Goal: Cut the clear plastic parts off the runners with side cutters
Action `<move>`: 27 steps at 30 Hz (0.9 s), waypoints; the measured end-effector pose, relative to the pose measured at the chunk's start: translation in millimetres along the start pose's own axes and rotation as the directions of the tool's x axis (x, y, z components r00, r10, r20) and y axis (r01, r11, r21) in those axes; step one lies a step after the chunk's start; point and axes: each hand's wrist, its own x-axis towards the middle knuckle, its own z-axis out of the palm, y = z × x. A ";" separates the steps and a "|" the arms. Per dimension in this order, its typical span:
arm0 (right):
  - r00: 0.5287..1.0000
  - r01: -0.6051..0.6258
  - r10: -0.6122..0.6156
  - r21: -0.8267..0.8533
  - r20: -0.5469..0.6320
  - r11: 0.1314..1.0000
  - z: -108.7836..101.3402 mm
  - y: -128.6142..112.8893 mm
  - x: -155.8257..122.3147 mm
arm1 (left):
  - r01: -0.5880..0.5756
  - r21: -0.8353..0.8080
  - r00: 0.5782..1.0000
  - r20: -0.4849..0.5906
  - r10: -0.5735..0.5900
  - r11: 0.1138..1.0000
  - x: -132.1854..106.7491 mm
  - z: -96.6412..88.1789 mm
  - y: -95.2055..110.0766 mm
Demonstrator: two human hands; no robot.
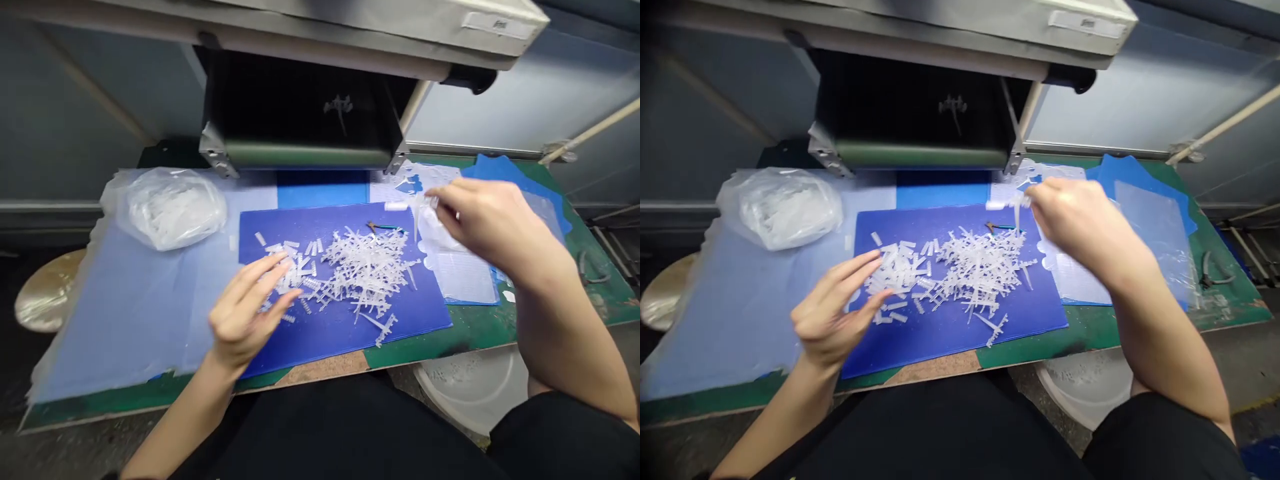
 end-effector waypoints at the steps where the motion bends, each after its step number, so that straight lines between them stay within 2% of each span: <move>1: 0.996 0.079 -0.078 -0.004 0.041 0.997 -7.1 -34.8 -8.1 | -0.026 -0.019 0.999 0.020 0.027 0.999 2.1 2.6 7.5; 3: 0.953 0.271 -0.255 -0.086 0.166 0.959 -15.8 -95.3 -19.6 | -0.087 -0.043 0.994 0.068 0.090 0.995 2.5 7.0 17.4; 5: 0.898 0.412 -0.386 -0.097 0.211 0.906 -16.1 -137.4 -22.3 | -0.116 -0.075 0.985 0.119 0.124 0.990 -3.3 7.7 20.3; 7: 0.884 0.436 -0.430 0.006 0.182 0.900 -8.1 -160.7 -18.6 | -0.069 -0.136 0.988 0.127 0.087 0.988 -14.7 2.7 18.4; 8: 0.900 0.403 -0.416 0.115 0.133 0.908 -1.4 -167.2 -16.3 | 0.009 -0.186 0.993 0.117 0.013 0.982 -21.4 -2.0 16.7; 9: 0.928 0.338 -0.366 0.254 0.072 0.906 6.7 -171.7 -14.4 | 0.140 -0.256 0.986 0.123 -0.112 0.957 -28.1 -7.7 15.0; 10: 0.962 0.243 -0.273 0.411 0.015 0.879 15.9 -175.1 -13.4 | 0.314 -0.342 0.948 0.160 -0.274 0.886 -34.4 -14.0 13.3; 11: 0.988 0.133 -0.154 0.564 -0.011 0.815 25.8 -178.3 -13.3 | 0.496 -0.428 0.868 0.231 -0.439 0.756 -40.0 -20.4 11.8; 12: 0.999 0.017 -0.042 0.697 0.019 0.717 36.1 -181.9 -13.9 | 0.647 -0.493 0.757 0.322 -0.568 0.582 -44.6 -26.6 10.2; 13: 0.994 -0.103 0.035 0.799 0.103 0.592 46.3 -186.2 -14.9 | 0.744 -0.530 0.646 0.412 -0.642 0.408 -48.4 -32.1 8.6; 14: 0.977 -0.211 0.064 0.861 0.205 0.463 56.1 -191.3 -15.9 | 0.794 -0.542 0.562 0.481 -0.673 0.275 -51.5 -36.9 6.7; 15: 0.954 -0.293 0.051 0.889 0.294 0.352 65.0 -196.9 -16.8 | 0.815 -0.543 0.514 0.518 -0.684 0.201 -54.0 -40.8 4.4; 16: 0.933 -0.350 0.020 0.896 0.358 0.272 72.8 -202.9 -17.2 | 0.823 -0.540 0.496 0.529 -0.688 0.178 -56.1 -44.0 1.7; 18: 0.913 -0.400 0.002 0.894 0.408 0.200 85.4 -215.0 -16.8 | 0.831 -0.525 0.487 0.528 -0.695 0.183 -60.1 -48.7 -3.9; 22: 0.916 -0.402 0.101 0.886 0.389 0.231 107.6 -237.9 -15.3 | 0.844 -0.492 0.467 0.483 -0.741 0.212 -68.1 -54.1 -8.6; 27: 0.899 -0.392 0.326 0.869 0.293 0.302 142.1 -258.6 -14.3 | 0.841 -0.362 0.512 0.299 -0.805 0.401 -76.4 -53.0 -6.2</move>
